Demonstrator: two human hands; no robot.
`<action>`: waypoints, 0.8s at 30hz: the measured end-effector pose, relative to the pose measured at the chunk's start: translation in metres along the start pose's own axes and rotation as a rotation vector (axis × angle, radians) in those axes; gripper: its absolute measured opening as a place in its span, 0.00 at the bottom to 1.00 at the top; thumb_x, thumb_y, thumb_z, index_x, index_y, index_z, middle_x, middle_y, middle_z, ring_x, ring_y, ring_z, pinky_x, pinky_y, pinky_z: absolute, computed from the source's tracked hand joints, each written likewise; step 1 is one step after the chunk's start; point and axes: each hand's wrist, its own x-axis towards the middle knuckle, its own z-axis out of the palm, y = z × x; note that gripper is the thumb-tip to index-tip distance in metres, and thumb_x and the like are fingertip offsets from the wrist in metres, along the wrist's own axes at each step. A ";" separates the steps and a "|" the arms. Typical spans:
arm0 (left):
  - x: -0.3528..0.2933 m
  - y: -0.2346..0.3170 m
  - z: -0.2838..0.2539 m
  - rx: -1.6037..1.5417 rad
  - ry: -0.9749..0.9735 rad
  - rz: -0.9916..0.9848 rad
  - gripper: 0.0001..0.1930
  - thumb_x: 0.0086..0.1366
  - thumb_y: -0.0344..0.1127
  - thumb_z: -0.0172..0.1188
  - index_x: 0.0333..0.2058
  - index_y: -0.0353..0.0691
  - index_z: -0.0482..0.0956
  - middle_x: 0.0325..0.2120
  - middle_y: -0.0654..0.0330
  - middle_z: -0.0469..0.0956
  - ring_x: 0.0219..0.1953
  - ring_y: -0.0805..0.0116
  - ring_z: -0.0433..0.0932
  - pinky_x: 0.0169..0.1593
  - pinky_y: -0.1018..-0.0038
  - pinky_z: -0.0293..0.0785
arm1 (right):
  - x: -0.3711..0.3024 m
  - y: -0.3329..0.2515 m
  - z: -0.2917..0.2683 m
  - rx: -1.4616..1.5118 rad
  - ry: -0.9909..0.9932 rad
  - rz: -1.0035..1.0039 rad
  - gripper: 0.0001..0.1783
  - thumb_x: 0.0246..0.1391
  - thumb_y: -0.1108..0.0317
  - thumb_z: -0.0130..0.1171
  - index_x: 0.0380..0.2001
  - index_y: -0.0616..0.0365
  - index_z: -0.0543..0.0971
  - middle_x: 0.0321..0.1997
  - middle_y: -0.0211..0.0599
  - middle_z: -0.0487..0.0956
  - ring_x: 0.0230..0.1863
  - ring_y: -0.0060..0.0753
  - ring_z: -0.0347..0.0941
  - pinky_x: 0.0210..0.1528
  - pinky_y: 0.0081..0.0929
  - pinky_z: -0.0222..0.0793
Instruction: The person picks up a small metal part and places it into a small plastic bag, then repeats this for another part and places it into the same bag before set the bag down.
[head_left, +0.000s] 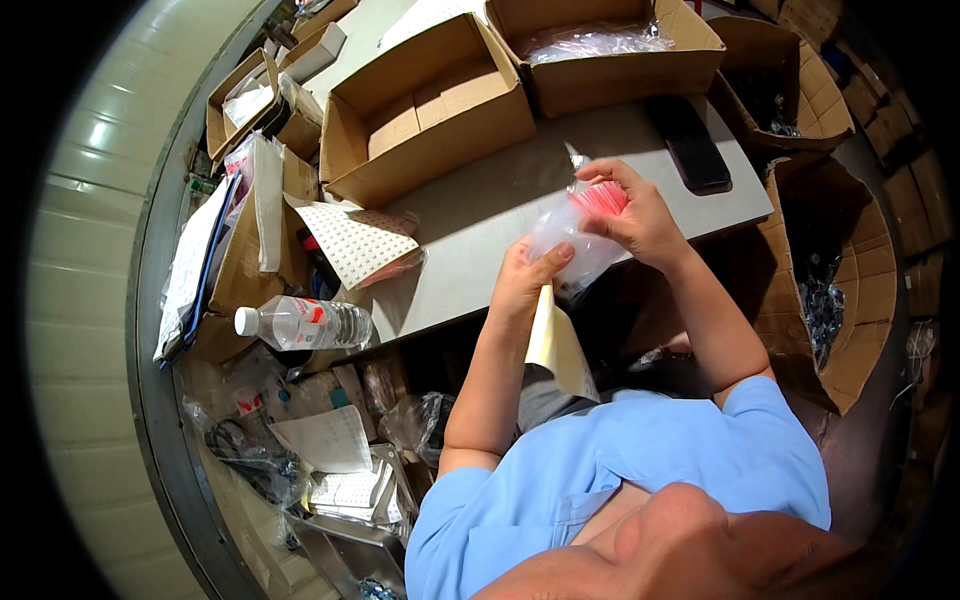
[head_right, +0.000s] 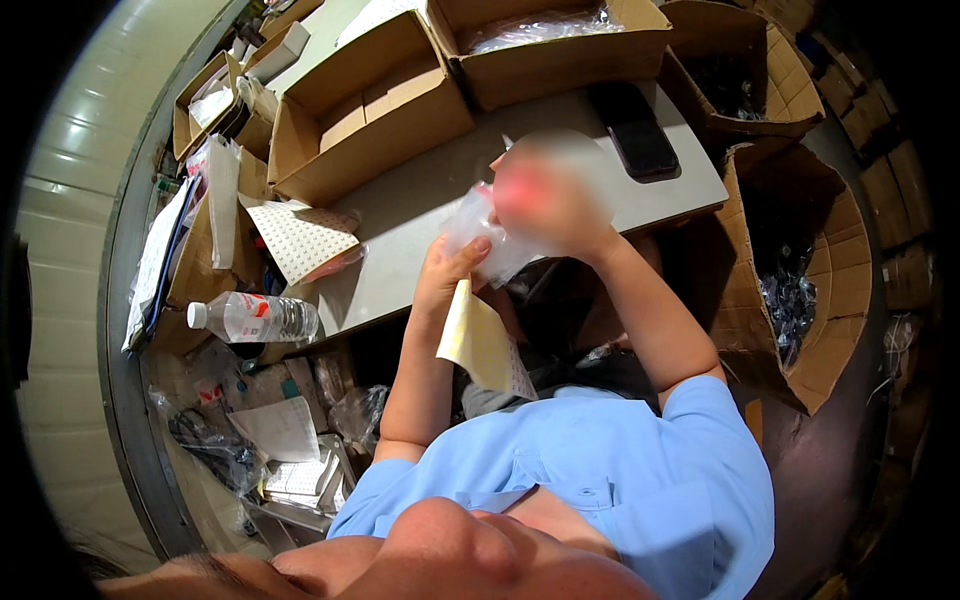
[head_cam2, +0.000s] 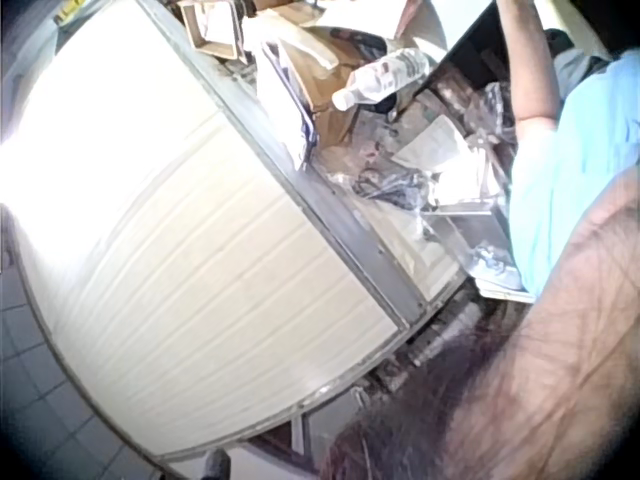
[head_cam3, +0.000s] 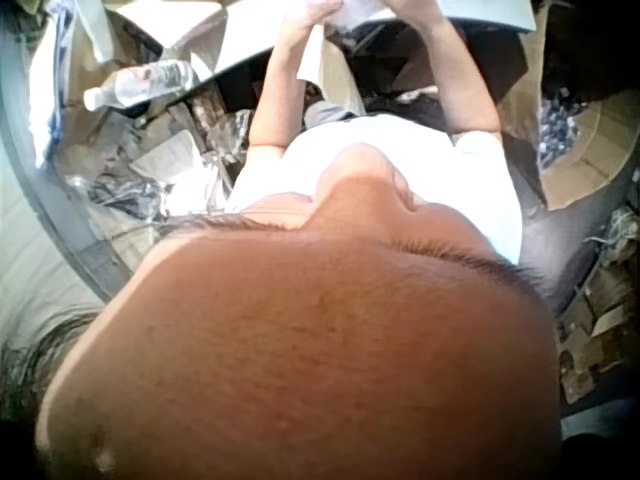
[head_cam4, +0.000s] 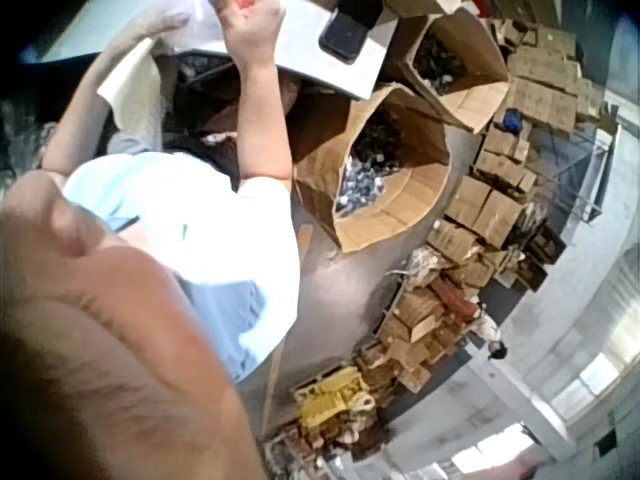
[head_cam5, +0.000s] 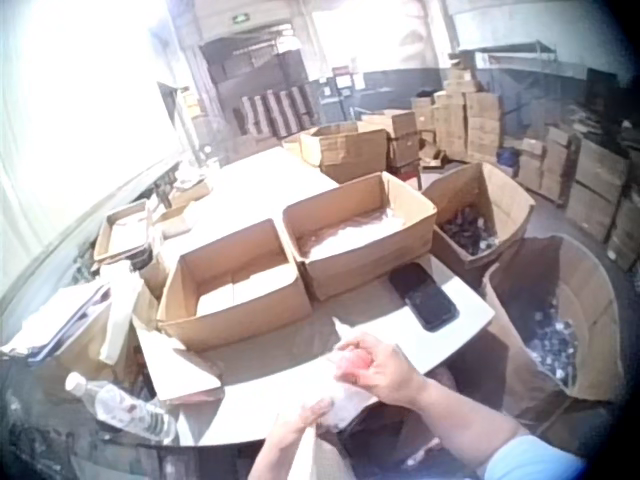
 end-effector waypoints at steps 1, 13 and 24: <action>0.001 -0.002 0.003 0.001 -0.001 0.002 0.21 0.57 0.42 0.68 0.45 0.36 0.76 0.30 0.66 0.77 0.30 0.77 0.73 0.34 0.81 0.67 | 0.000 0.002 -0.003 0.047 -0.015 -0.008 0.24 0.49 0.65 0.68 0.48 0.59 0.72 0.39 0.32 0.77 0.39 0.24 0.73 0.43 0.21 0.69; 0.010 -0.058 0.009 0.532 0.217 0.499 0.21 0.74 0.45 0.42 0.36 0.32 0.76 0.29 0.62 0.78 0.31 0.75 0.73 0.34 0.74 0.70 | -0.019 -0.029 0.053 -0.418 0.334 -0.343 0.10 0.58 0.65 0.57 0.34 0.61 0.76 0.21 0.40 0.75 0.20 0.24 0.70 0.24 0.25 0.66; 0.005 -0.034 0.035 0.467 0.272 0.792 0.12 0.63 0.35 0.52 0.30 0.28 0.76 0.20 0.46 0.77 0.24 0.55 0.80 0.27 0.65 0.71 | -0.008 -0.025 0.054 -0.067 0.432 -0.142 0.07 0.55 0.65 0.61 0.31 0.56 0.75 0.15 0.37 0.72 0.14 0.36 0.71 0.18 0.26 0.65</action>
